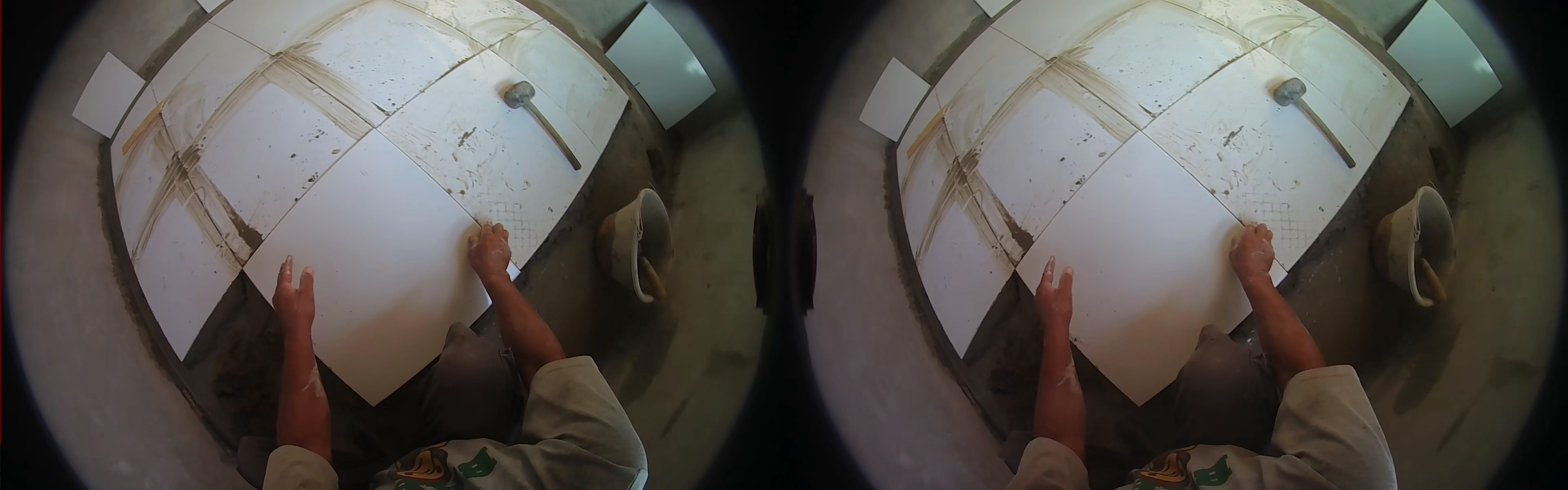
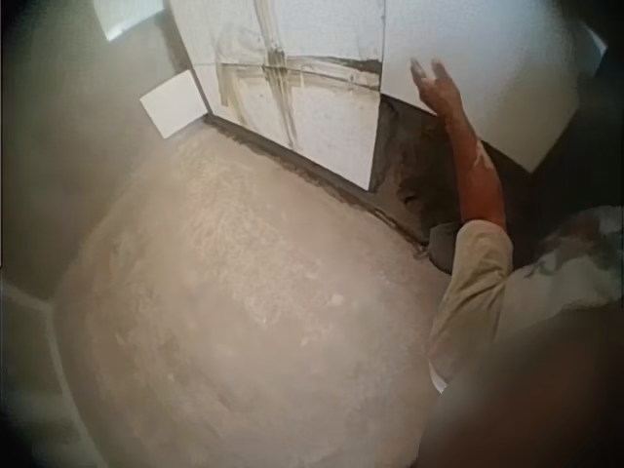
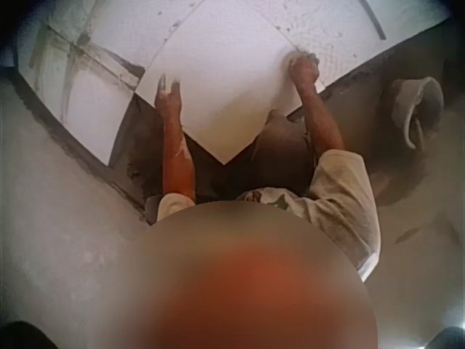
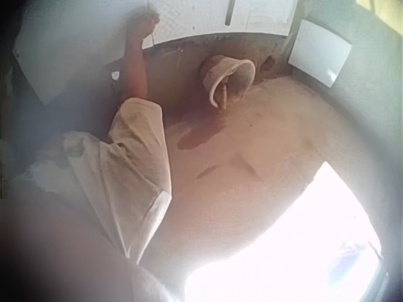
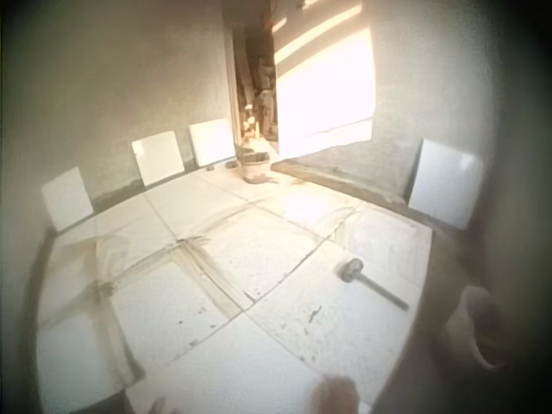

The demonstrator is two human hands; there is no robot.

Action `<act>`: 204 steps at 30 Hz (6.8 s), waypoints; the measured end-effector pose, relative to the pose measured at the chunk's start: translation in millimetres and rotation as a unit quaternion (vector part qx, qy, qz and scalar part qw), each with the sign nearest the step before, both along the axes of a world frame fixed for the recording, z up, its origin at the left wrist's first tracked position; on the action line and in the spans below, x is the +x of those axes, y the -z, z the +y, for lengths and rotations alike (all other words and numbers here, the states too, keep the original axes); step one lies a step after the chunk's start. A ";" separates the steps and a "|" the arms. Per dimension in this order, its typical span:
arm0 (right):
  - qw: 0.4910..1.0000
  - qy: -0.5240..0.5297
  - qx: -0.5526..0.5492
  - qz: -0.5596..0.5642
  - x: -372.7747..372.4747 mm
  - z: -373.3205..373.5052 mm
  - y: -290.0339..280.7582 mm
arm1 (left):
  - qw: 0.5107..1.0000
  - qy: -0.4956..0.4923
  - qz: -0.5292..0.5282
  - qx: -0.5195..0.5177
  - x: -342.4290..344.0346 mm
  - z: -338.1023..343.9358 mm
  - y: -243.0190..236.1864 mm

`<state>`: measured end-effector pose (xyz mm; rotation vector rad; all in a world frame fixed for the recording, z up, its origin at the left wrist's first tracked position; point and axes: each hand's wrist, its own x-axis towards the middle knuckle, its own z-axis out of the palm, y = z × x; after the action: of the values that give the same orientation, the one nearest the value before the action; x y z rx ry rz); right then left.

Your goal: Laying white floor tiles onto a mortar base and tapping them into place with a rubber mallet.

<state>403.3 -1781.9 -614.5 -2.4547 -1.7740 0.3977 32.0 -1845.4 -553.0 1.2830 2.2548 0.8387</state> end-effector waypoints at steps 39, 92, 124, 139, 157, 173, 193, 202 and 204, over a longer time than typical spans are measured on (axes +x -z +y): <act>0.974 0.161 -0.007 -0.162 214.1 201.3 13.6 | 0.898 0.127 0.128 -0.401 121.2 44.0 34.4; 0.861 -0.195 -0.036 0.468 -66.6 -49.7 -78.6 | 0.890 0.137 0.174 -0.400 72.1 8.1 41.2; 0.848 -0.260 0.024 0.460 -103.1 -19.5 -97.7 | 0.872 0.172 0.213 -0.406 70.7 29.4 31.6; 0.897 -0.282 0.065 0.335 -91.8 -27.6 -54.1 | 0.914 0.183 0.145 -0.332 65.5 20.8 34.1; 0.927 -0.243 0.012 0.286 -106.8 1.2 -47.3 | 0.891 0.169 0.147 -0.396 63.5 40.3 23.7; 0.858 -0.094 -0.093 0.496 -85.8 -31.5 -45.6 | 0.881 0.190 0.137 -0.411 71.6 35.4 25.5; 0.887 -0.128 0.050 0.440 -90.6 -33.1 -28.6 | 0.873 0.185 0.168 -0.419 71.4 45.9 29.2; 0.860 -0.101 -0.009 0.500 -70.5 -48.9 -74.1 | 0.900 0.130 0.116 -0.400 74.5 57.6 28.2; 0.815 -0.148 0.077 0.554 -77.4 -36.3 -103.6 | 0.887 0.109 0.126 -0.430 74.9 67.0 24.9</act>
<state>325.9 -1818.2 -510.8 -1.2479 -1.4628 1.2981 106.9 -1778.3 -577.9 1.1769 2.1728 -0.4272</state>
